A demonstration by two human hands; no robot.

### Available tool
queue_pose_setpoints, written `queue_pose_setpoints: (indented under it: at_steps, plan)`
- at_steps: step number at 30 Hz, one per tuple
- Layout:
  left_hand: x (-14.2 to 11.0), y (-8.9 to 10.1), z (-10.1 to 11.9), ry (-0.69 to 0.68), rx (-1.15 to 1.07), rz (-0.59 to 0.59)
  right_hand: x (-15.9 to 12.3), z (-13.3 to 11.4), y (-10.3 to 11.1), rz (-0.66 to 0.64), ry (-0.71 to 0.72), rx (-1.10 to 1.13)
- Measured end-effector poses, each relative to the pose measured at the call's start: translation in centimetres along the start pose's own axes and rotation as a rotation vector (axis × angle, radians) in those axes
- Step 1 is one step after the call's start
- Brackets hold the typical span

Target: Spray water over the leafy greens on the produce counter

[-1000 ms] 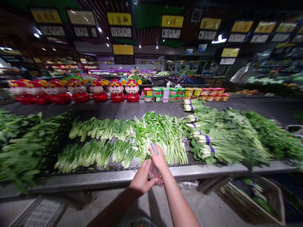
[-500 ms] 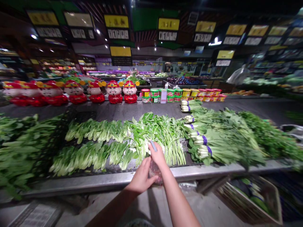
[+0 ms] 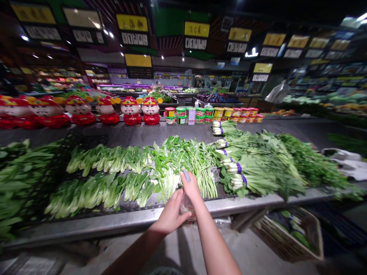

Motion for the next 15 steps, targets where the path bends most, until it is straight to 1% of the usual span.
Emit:
queue_pose_setpoints:
  at_steps: [5,11,15]
  plan:
    - [0.7,-1.3,0.3,0.029,0.007,-0.033,-0.2,0.6,1.2,-0.012,0.008,0.000]
    - [1.3,-3.1,0.7,0.026,0.003,-0.047,-0.4,2.1,2.6,0.014,-0.008,-0.009]
    - [1.6,-4.5,0.8,0.031,-0.007,-0.063,-0.6,2.9,3.7,0.057,0.026,-0.081]
Point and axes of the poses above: each hand's wrist, its own x-axis towards the middle knuckle, its own y-axis out of the back of the hand, z = x × y, the point moved 5 cm from there along x, towards the middle knuckle, and after that the axes turned 13 degrees about -x, right-handed, at the moved point
